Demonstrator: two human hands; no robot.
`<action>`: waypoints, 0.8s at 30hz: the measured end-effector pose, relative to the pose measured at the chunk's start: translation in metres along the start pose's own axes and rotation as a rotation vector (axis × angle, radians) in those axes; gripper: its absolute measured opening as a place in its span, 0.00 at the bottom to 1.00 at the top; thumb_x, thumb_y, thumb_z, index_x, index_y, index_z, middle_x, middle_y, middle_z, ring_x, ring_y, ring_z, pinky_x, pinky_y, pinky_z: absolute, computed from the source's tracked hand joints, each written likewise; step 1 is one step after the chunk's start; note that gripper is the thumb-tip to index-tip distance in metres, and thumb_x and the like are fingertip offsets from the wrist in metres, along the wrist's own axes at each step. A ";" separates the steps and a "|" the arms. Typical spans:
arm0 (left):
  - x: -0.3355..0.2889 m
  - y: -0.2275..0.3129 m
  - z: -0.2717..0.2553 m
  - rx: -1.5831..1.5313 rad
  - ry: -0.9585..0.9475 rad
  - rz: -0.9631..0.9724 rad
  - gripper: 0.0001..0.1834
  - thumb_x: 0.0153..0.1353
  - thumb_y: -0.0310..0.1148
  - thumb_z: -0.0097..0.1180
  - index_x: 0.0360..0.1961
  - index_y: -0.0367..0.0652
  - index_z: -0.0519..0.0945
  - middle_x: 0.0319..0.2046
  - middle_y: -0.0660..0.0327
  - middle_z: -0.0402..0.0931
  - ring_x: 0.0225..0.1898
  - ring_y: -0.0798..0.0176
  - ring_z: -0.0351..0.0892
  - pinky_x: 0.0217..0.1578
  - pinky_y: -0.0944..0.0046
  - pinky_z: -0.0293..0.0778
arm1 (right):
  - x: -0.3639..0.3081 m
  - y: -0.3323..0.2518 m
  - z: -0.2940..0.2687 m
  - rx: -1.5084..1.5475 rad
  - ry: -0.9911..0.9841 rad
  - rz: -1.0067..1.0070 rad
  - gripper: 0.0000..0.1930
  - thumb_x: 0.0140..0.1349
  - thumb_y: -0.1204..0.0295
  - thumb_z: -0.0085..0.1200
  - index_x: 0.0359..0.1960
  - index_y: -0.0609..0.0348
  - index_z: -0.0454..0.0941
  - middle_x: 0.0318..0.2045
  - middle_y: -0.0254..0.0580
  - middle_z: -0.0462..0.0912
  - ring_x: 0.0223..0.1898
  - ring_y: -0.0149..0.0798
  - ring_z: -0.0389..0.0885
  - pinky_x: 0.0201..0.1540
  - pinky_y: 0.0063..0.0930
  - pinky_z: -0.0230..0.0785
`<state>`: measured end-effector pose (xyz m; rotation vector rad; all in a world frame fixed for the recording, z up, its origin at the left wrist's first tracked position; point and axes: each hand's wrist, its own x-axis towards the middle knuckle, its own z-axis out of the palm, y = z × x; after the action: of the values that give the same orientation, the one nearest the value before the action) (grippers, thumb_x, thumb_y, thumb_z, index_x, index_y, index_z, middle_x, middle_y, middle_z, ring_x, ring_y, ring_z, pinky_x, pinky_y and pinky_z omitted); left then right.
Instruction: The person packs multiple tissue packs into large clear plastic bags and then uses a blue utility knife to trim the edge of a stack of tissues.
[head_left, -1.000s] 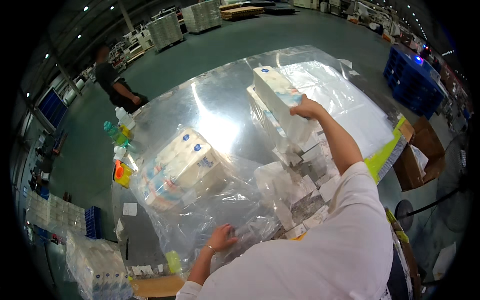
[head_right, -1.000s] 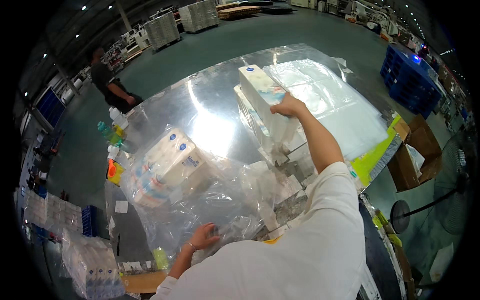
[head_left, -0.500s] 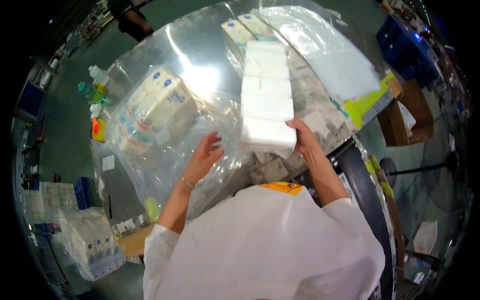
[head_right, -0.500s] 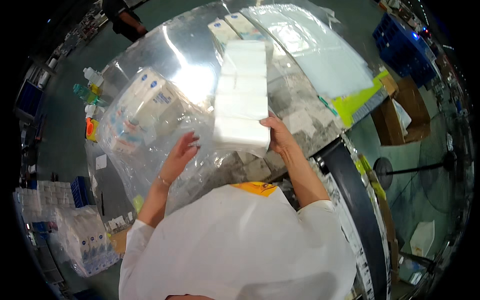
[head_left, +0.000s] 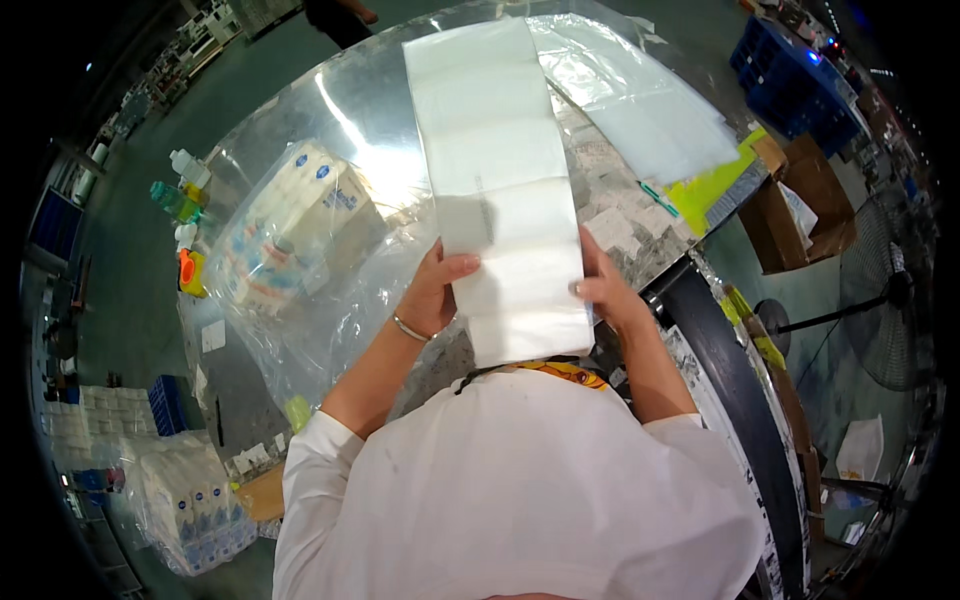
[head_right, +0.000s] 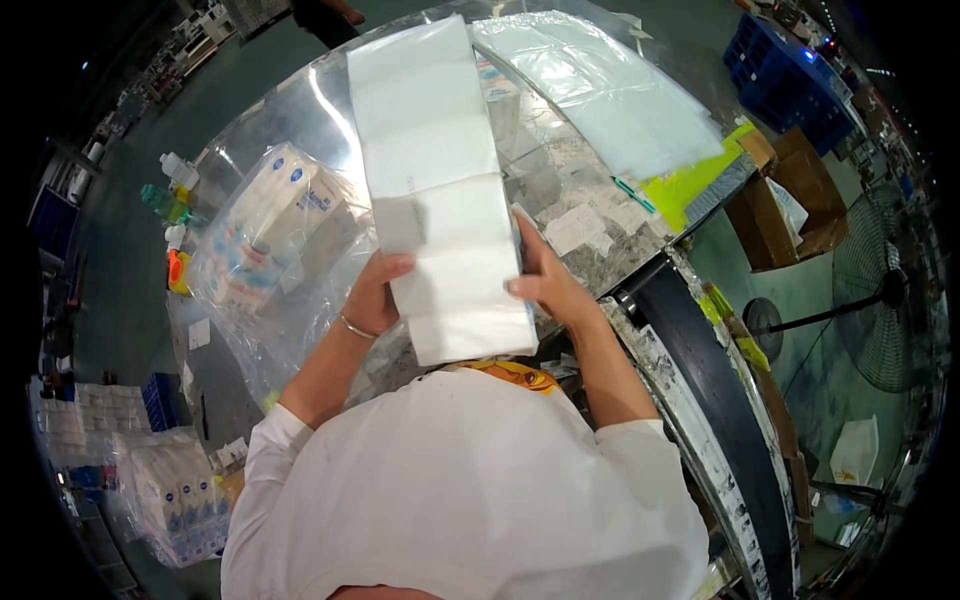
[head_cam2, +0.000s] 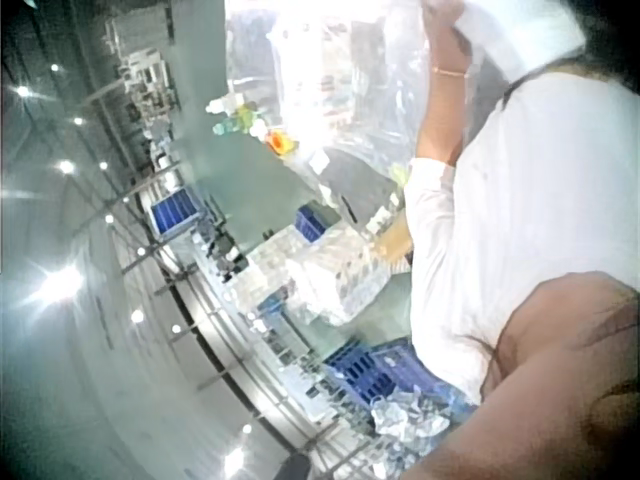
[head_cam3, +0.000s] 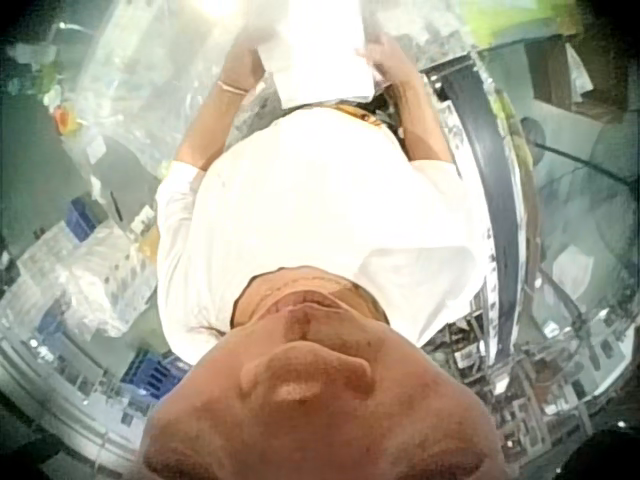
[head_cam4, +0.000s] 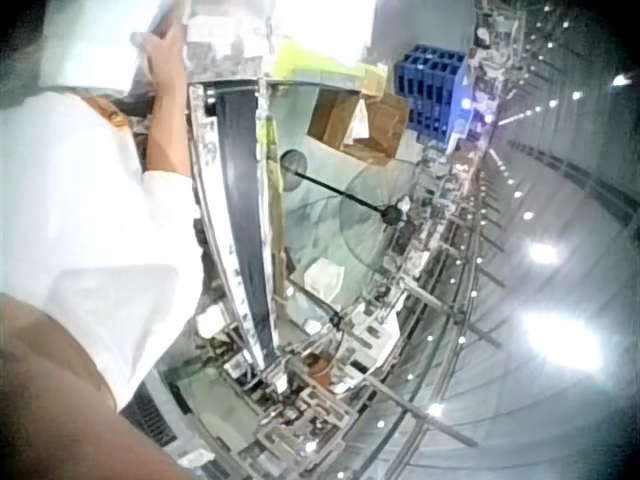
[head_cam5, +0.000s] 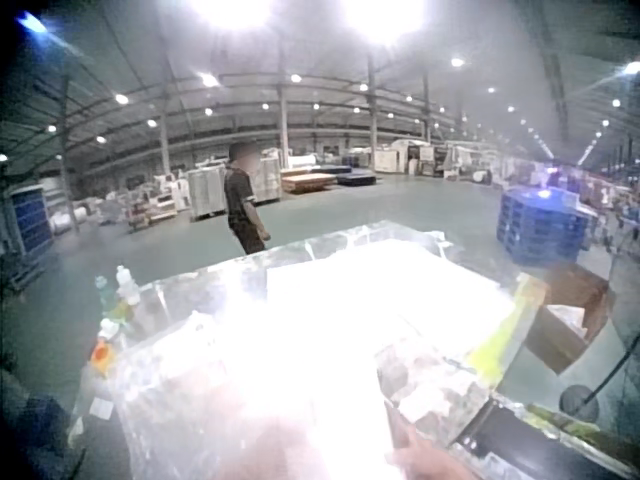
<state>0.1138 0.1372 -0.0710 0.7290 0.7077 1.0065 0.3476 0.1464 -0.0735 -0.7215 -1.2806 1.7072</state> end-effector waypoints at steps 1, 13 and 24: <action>-0.001 -0.004 0.002 0.041 0.018 0.026 0.30 0.47 0.35 0.55 0.52 0.37 0.61 0.44 0.58 0.68 0.45 0.63 0.69 0.47 0.62 0.67 | 0.006 -0.006 0.003 -0.083 0.033 -0.092 0.54 0.35 0.57 0.62 0.62 0.64 0.42 0.59 0.51 0.54 0.61 0.43 0.53 0.60 0.31 0.46; -0.001 0.048 0.030 0.002 0.065 -0.044 0.26 0.56 0.48 0.44 0.49 0.39 0.69 0.41 0.58 0.73 0.39 0.66 0.74 0.40 0.68 0.71 | 0.059 -0.046 0.033 0.233 0.172 0.240 0.30 0.48 0.58 0.52 0.48 0.67 0.65 0.37 0.49 0.75 0.36 0.39 0.78 0.38 0.29 0.73; -0.084 0.055 -0.081 1.110 0.474 0.330 0.31 0.51 0.40 0.57 0.54 0.38 0.64 0.49 0.58 0.66 0.47 0.63 0.67 0.48 0.66 0.63 | 0.041 -0.035 0.005 0.579 0.094 0.246 0.31 0.48 0.57 0.48 0.52 0.64 0.63 0.39 0.51 0.75 0.38 0.43 0.77 0.43 0.35 0.70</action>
<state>-0.0084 0.0961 -0.0574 1.6251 1.6457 1.0542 0.3343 0.1835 -0.0371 -0.6132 -0.5929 2.0813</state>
